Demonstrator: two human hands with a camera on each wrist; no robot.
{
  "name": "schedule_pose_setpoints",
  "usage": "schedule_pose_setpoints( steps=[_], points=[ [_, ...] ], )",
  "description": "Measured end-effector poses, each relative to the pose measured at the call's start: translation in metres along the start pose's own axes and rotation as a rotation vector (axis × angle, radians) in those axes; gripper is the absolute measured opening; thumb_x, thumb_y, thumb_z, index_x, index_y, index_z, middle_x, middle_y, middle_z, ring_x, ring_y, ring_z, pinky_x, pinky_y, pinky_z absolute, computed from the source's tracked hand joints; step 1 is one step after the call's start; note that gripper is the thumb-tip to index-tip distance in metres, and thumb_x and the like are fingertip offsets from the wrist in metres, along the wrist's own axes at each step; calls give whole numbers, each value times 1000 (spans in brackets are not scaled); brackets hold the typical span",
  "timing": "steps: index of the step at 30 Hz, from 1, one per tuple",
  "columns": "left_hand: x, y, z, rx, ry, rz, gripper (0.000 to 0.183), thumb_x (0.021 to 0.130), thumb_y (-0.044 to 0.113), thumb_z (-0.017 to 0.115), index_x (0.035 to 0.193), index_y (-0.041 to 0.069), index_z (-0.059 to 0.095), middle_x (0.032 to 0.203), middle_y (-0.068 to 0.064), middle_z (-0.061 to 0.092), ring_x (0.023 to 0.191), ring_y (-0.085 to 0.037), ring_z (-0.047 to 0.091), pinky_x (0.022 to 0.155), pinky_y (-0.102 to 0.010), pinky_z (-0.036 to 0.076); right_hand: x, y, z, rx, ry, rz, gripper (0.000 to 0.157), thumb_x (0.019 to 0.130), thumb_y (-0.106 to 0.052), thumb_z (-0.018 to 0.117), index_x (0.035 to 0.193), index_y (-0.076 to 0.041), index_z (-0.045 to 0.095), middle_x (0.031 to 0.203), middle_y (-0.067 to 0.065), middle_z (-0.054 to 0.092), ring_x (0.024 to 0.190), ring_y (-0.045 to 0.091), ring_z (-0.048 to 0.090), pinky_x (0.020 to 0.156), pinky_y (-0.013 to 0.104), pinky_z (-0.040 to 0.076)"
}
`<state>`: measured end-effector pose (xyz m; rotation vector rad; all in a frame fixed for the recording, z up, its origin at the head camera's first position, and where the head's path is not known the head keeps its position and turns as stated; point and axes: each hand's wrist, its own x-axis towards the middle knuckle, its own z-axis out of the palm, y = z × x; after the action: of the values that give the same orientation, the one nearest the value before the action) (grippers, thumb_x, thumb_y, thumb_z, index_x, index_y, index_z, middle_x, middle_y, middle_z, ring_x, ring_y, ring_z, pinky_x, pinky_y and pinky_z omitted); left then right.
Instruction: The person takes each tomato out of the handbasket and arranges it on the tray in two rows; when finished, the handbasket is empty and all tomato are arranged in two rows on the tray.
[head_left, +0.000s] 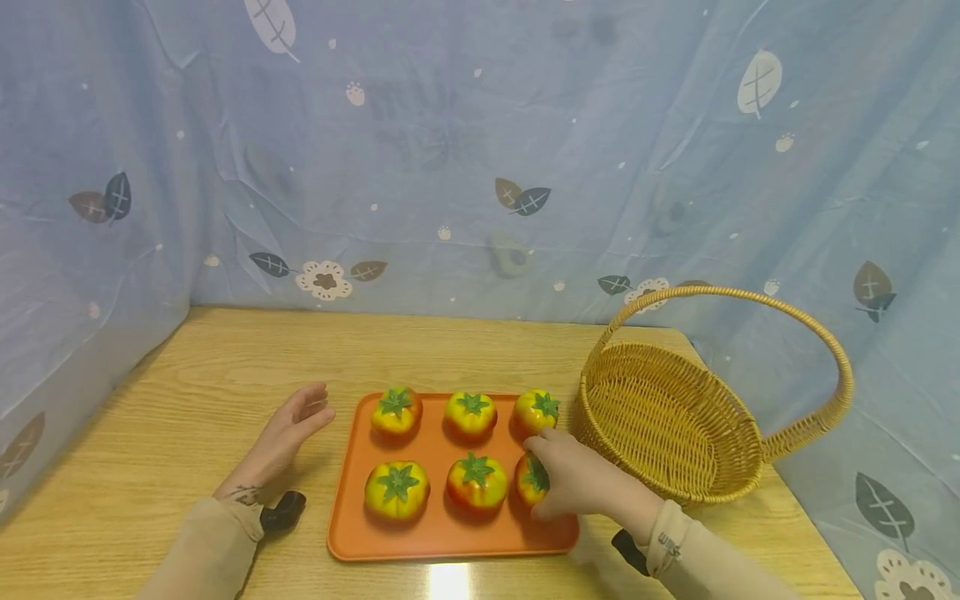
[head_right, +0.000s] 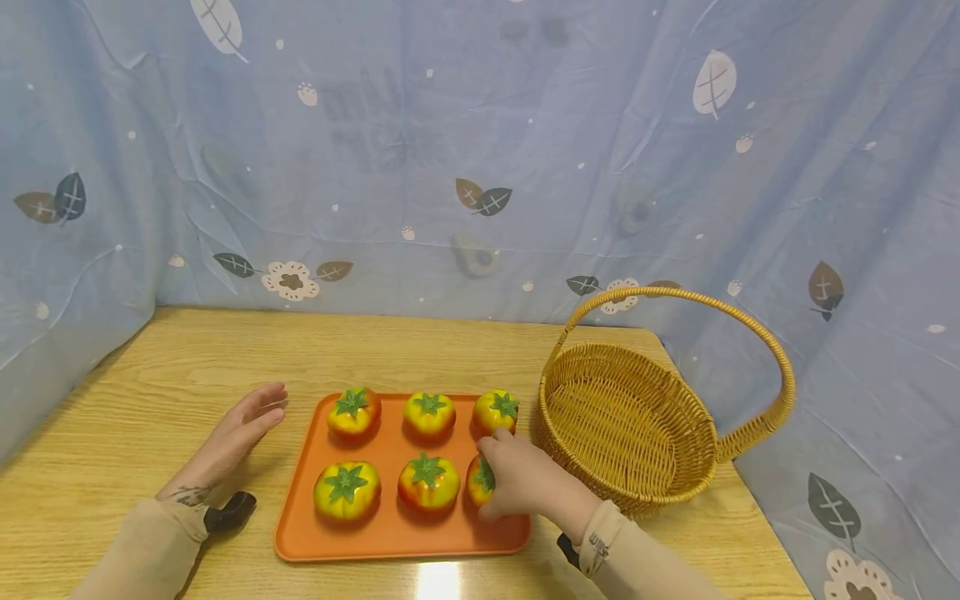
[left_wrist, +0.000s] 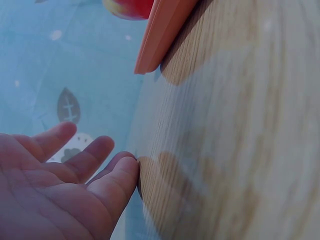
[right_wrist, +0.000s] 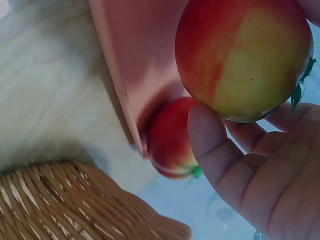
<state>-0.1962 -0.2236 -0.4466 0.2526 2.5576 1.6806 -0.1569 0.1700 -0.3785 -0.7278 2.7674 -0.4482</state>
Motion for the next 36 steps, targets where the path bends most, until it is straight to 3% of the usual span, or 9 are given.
schedule_pose_setpoints(
  steps=[7, 16, 25, 36],
  points=[
    [0, 0, 0, 12, -1, 3, 62, 96, 25, 47, 144, -5, 19, 143, -30, 27, 129, -48, 29, 100, -63, 29, 3, 0, 8, 22, -10, 25, 76, 52, -22, 82, 119, 1, 52, 111, 9, 55, 94, 21, 54, 77, 37, 49],
    [0, 2, -1, -1, 1, 1, 62, 97, 25, 46, 144, -4, 19, 144, -30, 26, 130, -48, 27, 102, -63, 28, 3, 4, 12, 40, 5, 17, 72, 54, -23, 80, 116, 1, 54, 108, 5, 54, 92, 19, 53, 77, 37, 49],
    [1, 1, -1, 2, 2, 2, 61, 96, 25, 47, 144, -4, 20, 144, -30, 27, 130, -47, 28, 102, -63, 28, 0, 7, 15, 98, 22, 32, 75, 56, -25, 80, 121, 1, 52, 118, 10, 54, 105, 27, 52, 87, 44, 47],
    [0, 0, 0, -6, -5, 6, 63, 97, 25, 47, 144, -5, 18, 143, -31, 26, 130, -48, 27, 101, -63, 27, -4, 6, 14, 113, 39, 24, 77, 56, -26, 82, 121, 1, 52, 121, 14, 54, 111, 31, 51, 91, 47, 45]
  ],
)
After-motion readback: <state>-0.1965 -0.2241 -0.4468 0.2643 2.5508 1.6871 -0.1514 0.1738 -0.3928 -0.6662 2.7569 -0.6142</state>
